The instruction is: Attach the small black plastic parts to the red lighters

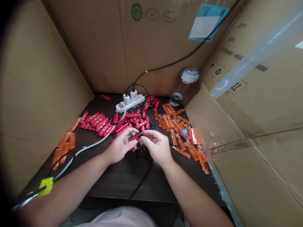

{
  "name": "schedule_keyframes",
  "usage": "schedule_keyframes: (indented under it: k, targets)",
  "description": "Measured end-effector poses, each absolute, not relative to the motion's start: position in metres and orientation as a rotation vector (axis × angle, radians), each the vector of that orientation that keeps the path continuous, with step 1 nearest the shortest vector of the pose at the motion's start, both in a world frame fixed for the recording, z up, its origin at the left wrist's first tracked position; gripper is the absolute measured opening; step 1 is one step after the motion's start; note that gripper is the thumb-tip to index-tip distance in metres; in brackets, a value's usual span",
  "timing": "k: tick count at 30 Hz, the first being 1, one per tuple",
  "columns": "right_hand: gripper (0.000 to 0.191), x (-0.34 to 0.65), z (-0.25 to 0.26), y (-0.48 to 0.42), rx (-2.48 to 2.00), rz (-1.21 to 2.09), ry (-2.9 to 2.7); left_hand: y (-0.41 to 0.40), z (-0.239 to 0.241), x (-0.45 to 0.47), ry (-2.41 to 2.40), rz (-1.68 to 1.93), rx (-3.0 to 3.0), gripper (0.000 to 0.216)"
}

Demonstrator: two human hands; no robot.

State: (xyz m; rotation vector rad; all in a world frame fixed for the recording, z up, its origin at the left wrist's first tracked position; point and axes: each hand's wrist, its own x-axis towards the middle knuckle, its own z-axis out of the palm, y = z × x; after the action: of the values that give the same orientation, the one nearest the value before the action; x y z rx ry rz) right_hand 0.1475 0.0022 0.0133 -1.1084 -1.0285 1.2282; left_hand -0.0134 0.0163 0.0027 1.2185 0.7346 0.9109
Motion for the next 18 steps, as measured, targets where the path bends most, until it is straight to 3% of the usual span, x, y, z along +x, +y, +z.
schedule_keyframes:
  k: [9,18]
  targets:
    - [0.015,0.1459,0.01,0.0025,-1.076,1.057,-1.144,0.0149,0.0006,-0.0125,0.732,0.92,1.222,0.028]
    - [0.013,0.1449,0.0108,0.0002,-1.075,1.02,-1.154,0.0147,0.0033,-0.0114,0.735,0.932,1.177,0.032]
